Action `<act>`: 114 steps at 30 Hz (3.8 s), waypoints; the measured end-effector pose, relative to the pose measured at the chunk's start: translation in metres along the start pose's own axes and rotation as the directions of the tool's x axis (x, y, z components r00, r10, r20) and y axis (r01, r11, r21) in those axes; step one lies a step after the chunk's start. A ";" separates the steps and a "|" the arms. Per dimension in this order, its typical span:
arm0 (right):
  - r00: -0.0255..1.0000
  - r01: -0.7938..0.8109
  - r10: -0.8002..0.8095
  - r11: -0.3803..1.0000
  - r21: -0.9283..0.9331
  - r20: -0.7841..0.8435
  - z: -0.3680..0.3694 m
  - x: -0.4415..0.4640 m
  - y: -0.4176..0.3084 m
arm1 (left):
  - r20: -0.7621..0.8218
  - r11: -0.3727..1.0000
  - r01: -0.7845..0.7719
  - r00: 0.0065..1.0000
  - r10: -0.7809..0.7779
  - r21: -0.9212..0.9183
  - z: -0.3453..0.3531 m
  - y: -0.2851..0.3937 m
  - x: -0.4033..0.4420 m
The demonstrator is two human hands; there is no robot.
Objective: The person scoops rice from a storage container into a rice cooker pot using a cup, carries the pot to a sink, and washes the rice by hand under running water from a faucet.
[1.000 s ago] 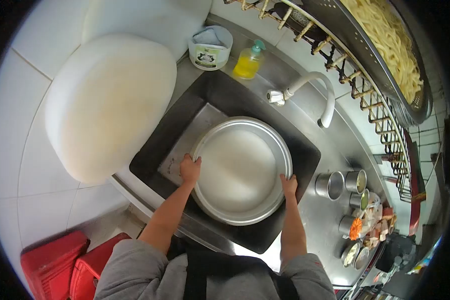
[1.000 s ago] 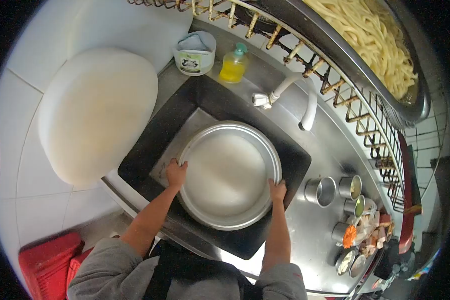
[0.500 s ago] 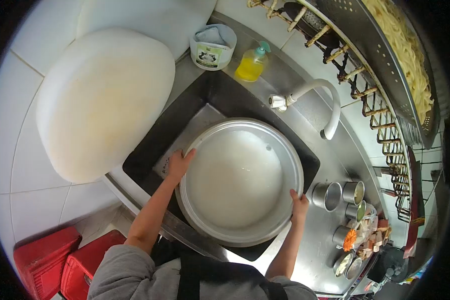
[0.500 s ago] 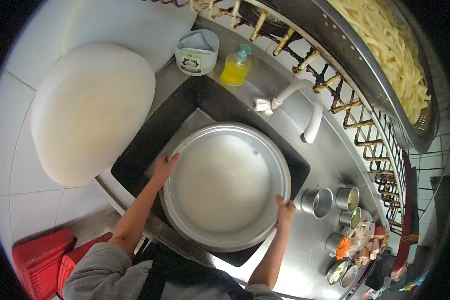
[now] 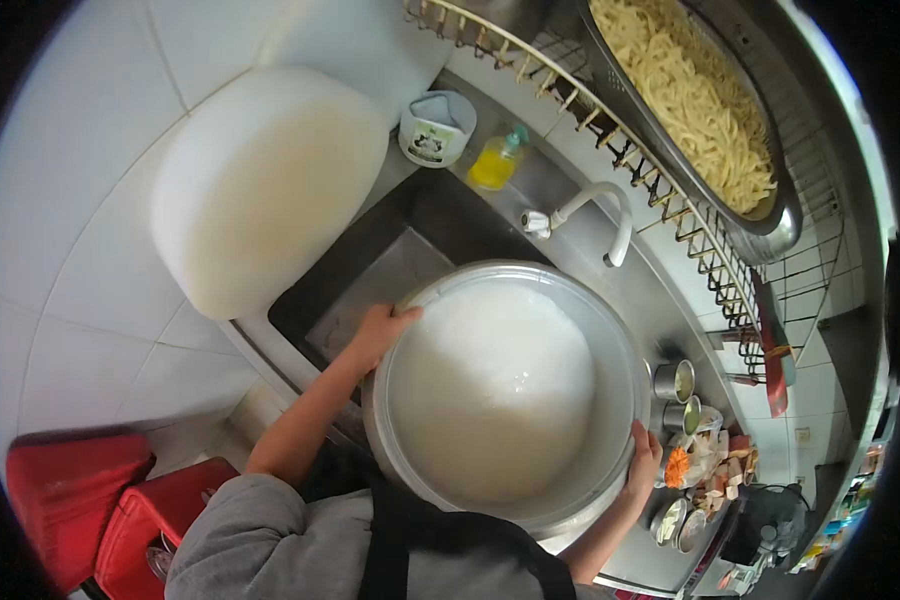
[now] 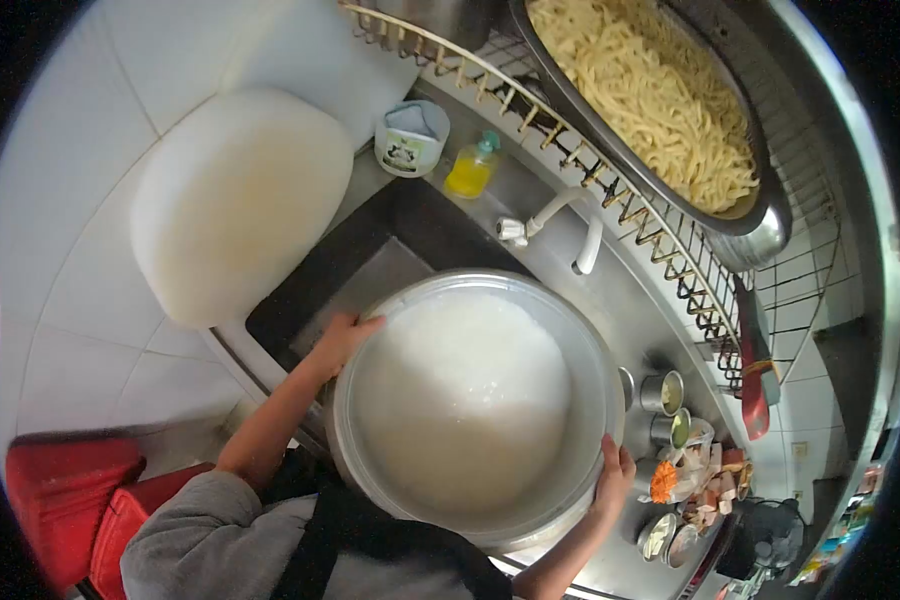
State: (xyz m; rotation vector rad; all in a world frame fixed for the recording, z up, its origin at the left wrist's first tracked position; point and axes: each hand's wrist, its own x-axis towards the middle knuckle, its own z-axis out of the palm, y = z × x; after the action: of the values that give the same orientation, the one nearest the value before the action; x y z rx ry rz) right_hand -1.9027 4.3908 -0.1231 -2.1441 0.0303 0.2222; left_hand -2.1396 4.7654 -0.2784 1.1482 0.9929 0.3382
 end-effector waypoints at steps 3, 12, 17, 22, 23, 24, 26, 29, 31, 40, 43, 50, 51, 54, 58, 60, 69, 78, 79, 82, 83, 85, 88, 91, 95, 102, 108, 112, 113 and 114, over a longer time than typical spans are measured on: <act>0.999 -0.006 0.006 1.000 0.010 0.048 -0.023 -0.009 -0.001 | 0.055 0.997 0.066 0.996 -0.064 -0.044 -0.005 0.028 -0.045; 1.000 0.010 -0.009 0.999 -0.051 0.021 -0.033 -0.054 -0.016 | 0.098 0.975 0.120 0.990 -0.103 -0.189 -0.017 -0.002 -0.057; 0.999 0.023 -0.021 0.997 -0.075 0.033 -0.035 -0.058 -0.020 | 0.111 0.968 0.143 0.986 -0.122 -0.207 -0.026 0.002 -0.067; 0.992 0.122 -0.118 0.987 -0.101 0.043 -0.021 -0.069 -0.046 | 0.117 0.931 0.119 0.990 -0.084 -0.345 -0.034 -0.008 -0.066; 0.989 0.135 -0.127 0.986 -0.100 0.080 -0.017 -0.075 -0.059 | 0.108 0.913 0.132 0.989 -0.097 -0.386 -0.035 -0.007 -0.068; 0.989 0.141 -0.134 0.981 -0.132 0.058 -0.014 -0.076 -0.065 | 0.121 0.902 0.128 0.989 -0.085 -0.412 -0.036 -0.011 -0.065; 0.989 0.151 -0.150 0.968 -0.200 0.021 -0.006 -0.078 -0.073 | 0.141 0.876 0.126 0.988 -0.067 -0.466 -0.039 -0.024 -0.060; 0.978 0.205 -0.201 0.927 -0.313 0.047 -0.002 -0.069 -0.080 | 0.150 0.878 0.127 0.987 -0.064 -0.461 -0.045 -0.022 -0.063; 0.975 0.221 -0.206 0.925 -0.309 0.081 0.002 -0.062 -0.083 | 0.170 0.857 0.135 0.984 -0.056 -0.497 -0.047 -0.029 -0.060; 0.955 0.286 -0.243 0.905 -0.316 0.169 0.014 -0.043 -0.091 | 0.165 0.846 0.148 0.984 -0.073 -0.512 -0.049 -0.036 -0.055; 0.958 0.279 -0.235 0.901 -0.333 0.166 0.012 -0.031 -0.087 | 0.155 0.847 0.171 0.982 -0.106 -0.504 -0.048 -0.035 -0.055; 0.957 0.251 -0.201 0.935 -0.251 0.207 0.018 -0.046 -0.098 | 0.149 0.866 0.163 0.983 -0.103 -0.472 -0.048 -0.036 -0.053; 0.960 0.244 -0.200 0.942 -0.232 0.198 0.019 -0.047 -0.099 | 0.148 0.868 0.161 0.984 -0.103 -0.469 -0.049 -0.032 -0.055; 0.966 0.230 -0.197 0.948 -0.220 0.165 0.023 -0.054 -0.102 | 0.147 0.872 0.160 0.984 -0.102 -0.462 -0.050 -0.028 -0.058; 0.960 0.247 -0.206 0.940 -0.234 0.188 0.023 -0.049 -0.104 | 0.168 0.853 0.171 0.981 -0.100 -0.493 -0.051 -0.035 -0.052; 0.955 0.267 -0.218 0.927 -0.264 0.199 0.023 -0.048 -0.106 | 0.174 0.852 0.178 0.979 -0.104 -0.492 -0.052 -0.034 -0.053; 0.956 0.236 -0.173 0.933 -0.270 0.238 0.039 -0.052 -0.125 | 0.178 0.831 0.202 0.976 -0.126 -0.518 -0.061 -0.036 -0.056; 0.952 0.291 -0.222 0.874 -0.388 0.212 0.050 -0.049 -0.138 | 0.164 0.828 0.224 0.973 -0.161 -0.514 -0.067 -0.035 -0.060; 0.952 0.292 -0.225 0.874 -0.389 0.209 0.051 -0.051 -0.140 | 0.165 0.826 0.224 0.973 -0.161 -0.518 -0.067 -0.036 -0.059; 0.938 0.314 -0.232 0.883 -0.348 0.257 0.049 -0.043 -0.137 | 0.176 0.806 0.230 0.972 -0.158 -0.546 -0.068 -0.035 -0.059; 0.930 0.322 -0.234 0.889 -0.326 0.282 0.047 -0.039 -0.134 | 0.181 0.796 0.234 0.971 -0.158 -0.558 -0.068 -0.034 -0.060; 0.933 0.323 -0.247 0.896 -0.305 0.263 0.049 -0.034 -0.131 | 0.183 0.810 0.249 0.967 -0.178 -0.531 -0.070 -0.034 -0.059; 0.926 0.330 -0.245 0.895 -0.301 0.288 0.054 -0.035 -0.137 | 0.199 0.801 0.262 0.963 -0.181 -0.538 -0.071 -0.038 -0.056; 0.917 0.332 -0.245 0.907 -0.260 0.315 0.061 -0.045 -0.147 | 0.213 0.787 0.281 0.958 -0.193 -0.549 -0.072 -0.044 -0.052; 0.908 0.356 -0.259 0.891 -0.282 0.330 0.065 -0.041 -0.150 | 0.206 0.783 0.307 0.951 -0.231 -0.540 -0.073 -0.043 -0.051; 0.912 0.335 -0.254 0.914 -0.228 0.321 0.073 -0.043 -0.156 | 0.214 0.782 0.322 0.946 -0.244 -0.534 -0.076 -0.035 -0.056; 0.902 0.377 -0.287 0.888 -0.265 0.322 0.075 -0.038 -0.155 | 0.241 0.773 0.341 0.938 -0.248 -0.535 -0.078 -0.035 -0.055; 0.907 0.356 -0.247 0.883 -0.306 0.342 0.077 -0.038 -0.161 | 0.238 0.762 0.353 0.935 -0.263 -0.542 -0.079 -0.038 -0.053; 0.910 0.350 -0.235 0.878 -0.327 0.342 0.079 -0.042 -0.165 | 0.236 0.761 0.359 0.933 -0.273 -0.541 -0.079 -0.040 -0.052; 0.910 0.361 -0.253 0.873 -0.328 0.328 0.078 -0.035 -0.160 | 0.242 0.755 0.364 0.931 -0.274 -0.546 -0.079 -0.042 -0.050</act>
State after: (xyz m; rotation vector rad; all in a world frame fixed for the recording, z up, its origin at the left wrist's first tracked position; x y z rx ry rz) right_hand -1.9314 4.5419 -0.0261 -2.4443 -0.5628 0.3582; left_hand -2.2404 4.7612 -0.2963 0.4172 0.8486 0.2490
